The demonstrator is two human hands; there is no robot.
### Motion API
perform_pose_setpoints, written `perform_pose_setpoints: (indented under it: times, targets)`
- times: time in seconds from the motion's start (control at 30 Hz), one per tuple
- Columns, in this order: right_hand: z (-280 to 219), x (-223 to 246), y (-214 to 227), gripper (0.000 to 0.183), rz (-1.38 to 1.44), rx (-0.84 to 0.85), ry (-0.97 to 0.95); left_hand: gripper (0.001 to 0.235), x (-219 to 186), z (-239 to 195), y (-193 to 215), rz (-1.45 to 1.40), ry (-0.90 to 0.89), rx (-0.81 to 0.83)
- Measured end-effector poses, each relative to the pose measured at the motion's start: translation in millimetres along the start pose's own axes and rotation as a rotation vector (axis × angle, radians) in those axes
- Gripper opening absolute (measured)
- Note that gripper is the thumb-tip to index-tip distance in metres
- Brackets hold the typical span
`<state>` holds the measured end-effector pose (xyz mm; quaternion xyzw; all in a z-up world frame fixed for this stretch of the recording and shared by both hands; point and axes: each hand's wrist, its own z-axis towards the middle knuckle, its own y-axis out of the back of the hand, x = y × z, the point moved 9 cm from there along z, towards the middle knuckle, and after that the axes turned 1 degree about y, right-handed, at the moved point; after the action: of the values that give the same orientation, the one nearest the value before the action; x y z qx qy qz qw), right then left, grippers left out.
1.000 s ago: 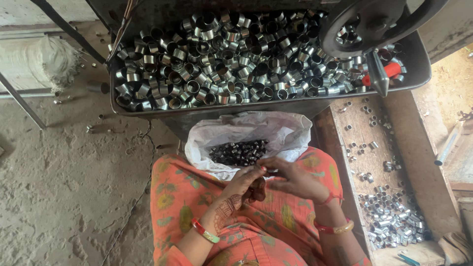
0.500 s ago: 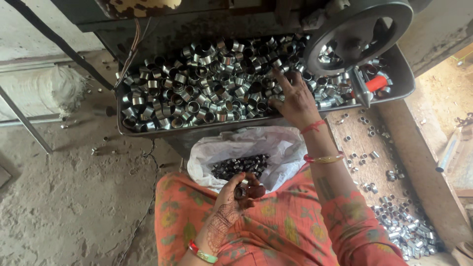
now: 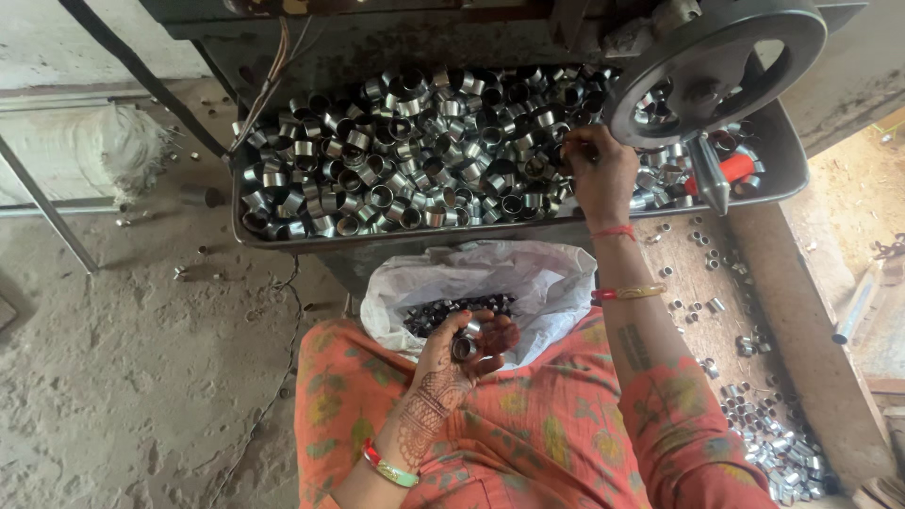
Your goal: The person picks up small metal cylinders from a machine tray and places them into a white bag on their lap, occasionally holding multiple parts together.
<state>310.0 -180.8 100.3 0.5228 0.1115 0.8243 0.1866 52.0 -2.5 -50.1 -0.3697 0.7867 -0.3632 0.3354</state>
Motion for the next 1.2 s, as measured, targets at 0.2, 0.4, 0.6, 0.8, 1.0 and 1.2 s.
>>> perform_pose_setpoints:
  times: [0.2,0.4,0.6,0.8,1.0,1.2]
  targets:
    - [-50.8,27.1,-5.5,0.015,0.656,0.256,-0.376,0.04,-11.5,0.3,-24.8,-0.181,-0.057,0.257]
    - [-161.5,146.2,-50.5,0.048,-0.039,0.792,0.443,0.043,-4.0,-1.4,-11.7,0.032,0.083,-0.054]
    - [-167.4,132.7,-49.4,0.065,-0.104,0.977,0.015,0.043,-7.2,11.7,-6.8,0.054,-0.096,0.107]
    - [-173.0,133.6,-54.0,0.068,-0.121,0.988,0.095,0.042,-17.1,5.9,-10.8,0.157,-0.137,0.137]
    - [-166.5,142.7,-40.3,0.055,-0.165,0.923,0.17,0.038,-12.2,4.9,-17.3,0.266,-0.13,0.21]
    - [-72.0,127.8,-20.7,0.055,-0.524,0.37,0.494,0.025,-6.1,0.1,-7.8,0.236,-0.044,0.09]
